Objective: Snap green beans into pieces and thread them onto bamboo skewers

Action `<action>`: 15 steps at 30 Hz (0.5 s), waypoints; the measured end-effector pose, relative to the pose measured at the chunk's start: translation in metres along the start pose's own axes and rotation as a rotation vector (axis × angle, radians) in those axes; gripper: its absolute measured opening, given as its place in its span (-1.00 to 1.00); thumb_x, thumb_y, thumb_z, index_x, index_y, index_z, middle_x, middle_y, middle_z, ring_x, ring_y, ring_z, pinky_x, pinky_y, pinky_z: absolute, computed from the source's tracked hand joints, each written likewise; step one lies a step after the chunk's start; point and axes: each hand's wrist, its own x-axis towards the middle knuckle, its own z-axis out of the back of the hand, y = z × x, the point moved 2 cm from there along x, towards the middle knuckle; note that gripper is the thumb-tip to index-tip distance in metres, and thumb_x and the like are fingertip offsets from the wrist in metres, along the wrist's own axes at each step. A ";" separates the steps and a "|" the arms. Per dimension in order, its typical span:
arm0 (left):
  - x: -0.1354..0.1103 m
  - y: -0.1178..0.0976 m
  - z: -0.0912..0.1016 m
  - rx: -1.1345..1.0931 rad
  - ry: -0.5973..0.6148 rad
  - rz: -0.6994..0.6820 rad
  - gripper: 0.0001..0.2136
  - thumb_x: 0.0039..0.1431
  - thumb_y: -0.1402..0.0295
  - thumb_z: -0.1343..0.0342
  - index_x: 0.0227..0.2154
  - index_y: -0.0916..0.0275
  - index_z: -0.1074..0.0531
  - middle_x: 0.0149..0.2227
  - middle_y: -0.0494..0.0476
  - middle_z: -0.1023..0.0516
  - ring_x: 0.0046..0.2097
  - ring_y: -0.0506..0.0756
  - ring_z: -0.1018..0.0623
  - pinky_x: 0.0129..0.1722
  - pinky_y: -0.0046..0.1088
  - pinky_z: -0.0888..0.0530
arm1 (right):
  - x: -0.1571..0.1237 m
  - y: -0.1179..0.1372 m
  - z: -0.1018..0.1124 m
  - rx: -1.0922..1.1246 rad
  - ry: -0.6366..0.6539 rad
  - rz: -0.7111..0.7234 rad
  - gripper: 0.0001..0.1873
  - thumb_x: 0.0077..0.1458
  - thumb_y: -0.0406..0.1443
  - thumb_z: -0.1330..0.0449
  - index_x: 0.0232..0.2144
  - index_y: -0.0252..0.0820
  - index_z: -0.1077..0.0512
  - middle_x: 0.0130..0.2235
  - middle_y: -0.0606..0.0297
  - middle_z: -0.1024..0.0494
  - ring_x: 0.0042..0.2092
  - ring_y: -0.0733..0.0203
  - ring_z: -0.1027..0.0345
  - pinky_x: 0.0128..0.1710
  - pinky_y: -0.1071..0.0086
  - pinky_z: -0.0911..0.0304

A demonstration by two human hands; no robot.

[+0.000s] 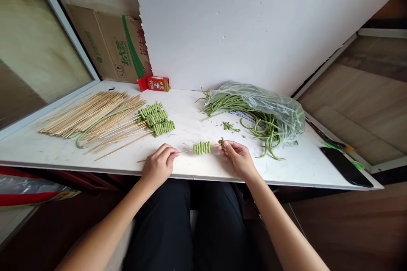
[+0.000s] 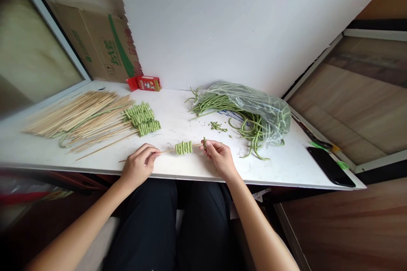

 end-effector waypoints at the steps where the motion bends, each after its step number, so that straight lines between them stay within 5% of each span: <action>1: 0.000 0.000 0.000 0.002 -0.001 0.001 -0.85 0.49 0.38 -0.05 -0.19 0.18 -0.52 -0.24 0.11 -0.62 -0.26 0.07 -0.60 -0.25 -0.43 -0.48 | 0.000 0.000 0.000 -0.006 0.001 0.005 -0.52 0.16 0.16 -0.35 -0.25 -0.10 -0.71 -0.20 0.13 -0.70 -0.37 0.18 -0.35 -0.39 0.29 -0.26; 15: 0.000 -0.001 0.001 -0.023 0.003 0.010 -0.81 0.42 0.49 -0.04 -0.26 0.18 -0.52 -0.26 0.10 -0.62 -0.27 0.07 -0.61 -0.24 -0.43 -0.50 | -0.003 0.000 -0.002 -0.079 -0.023 0.028 -0.53 0.18 0.14 -0.36 -0.25 -0.11 -0.73 -0.27 0.13 -0.72 -0.40 0.15 -0.35 -0.41 0.27 -0.26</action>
